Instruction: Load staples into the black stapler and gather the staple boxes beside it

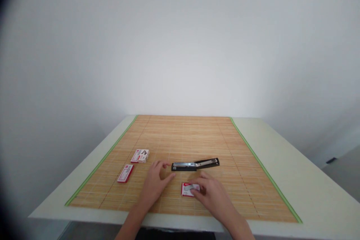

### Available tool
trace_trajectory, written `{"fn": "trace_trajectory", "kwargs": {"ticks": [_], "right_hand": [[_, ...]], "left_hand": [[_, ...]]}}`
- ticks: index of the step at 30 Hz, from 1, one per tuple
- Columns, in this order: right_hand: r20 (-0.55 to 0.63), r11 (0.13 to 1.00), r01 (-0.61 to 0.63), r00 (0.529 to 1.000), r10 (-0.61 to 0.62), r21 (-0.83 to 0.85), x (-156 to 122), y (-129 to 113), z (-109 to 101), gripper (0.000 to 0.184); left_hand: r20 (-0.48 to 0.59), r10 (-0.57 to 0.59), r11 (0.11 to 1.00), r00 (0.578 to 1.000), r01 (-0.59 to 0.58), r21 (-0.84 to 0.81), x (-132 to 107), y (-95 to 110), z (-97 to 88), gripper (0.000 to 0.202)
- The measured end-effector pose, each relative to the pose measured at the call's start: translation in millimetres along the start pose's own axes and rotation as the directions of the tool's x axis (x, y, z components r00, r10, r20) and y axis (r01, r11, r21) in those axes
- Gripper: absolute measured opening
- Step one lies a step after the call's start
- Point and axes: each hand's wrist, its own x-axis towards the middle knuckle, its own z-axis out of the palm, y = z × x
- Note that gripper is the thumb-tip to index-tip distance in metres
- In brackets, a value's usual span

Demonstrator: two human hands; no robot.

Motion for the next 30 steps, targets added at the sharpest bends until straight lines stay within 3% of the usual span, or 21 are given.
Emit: {"fn": "trace_trajectory", "kwargs": {"ticks": [3, 8, 12, 16, 30], "right_hand": [[0.006, 1.000, 0.017, 1.000, -0.016, -0.024, 5, -4, 1, 0.017], [-0.049, 0.998, 0.062, 0.997, -0.063, -0.028, 24, -4, 3, 0.017], [-0.113, 0.995, 0.077, 0.990, -0.083, -0.059, 43, -6, 3, 0.019], [-0.067, 0.989, 0.121, 0.990, -0.127, -0.089, 55, -9, 4, 0.018], [-0.047, 0.992, 0.094, 0.994, -0.098, -0.085, 61, -10, 8, 0.016]], "left_hand": [[0.071, 0.046, 0.995, 0.996, -0.052, 0.090, 14, -6, -0.1, 0.039], [0.156, 0.078, 0.993, 0.985, -0.091, 0.080, 15, -4, -0.6, 0.027], [0.176, 0.078, 0.994, 0.981, -0.089, 0.057, 4, -1, -3.4, 0.027], [0.180, 0.070, 0.996, 0.981, -0.080, 0.046, 0, 1, -5.1, 0.028], [0.175, 0.055, 0.997, 0.983, -0.064, 0.047, 0, 3, -5.3, 0.027]]}}
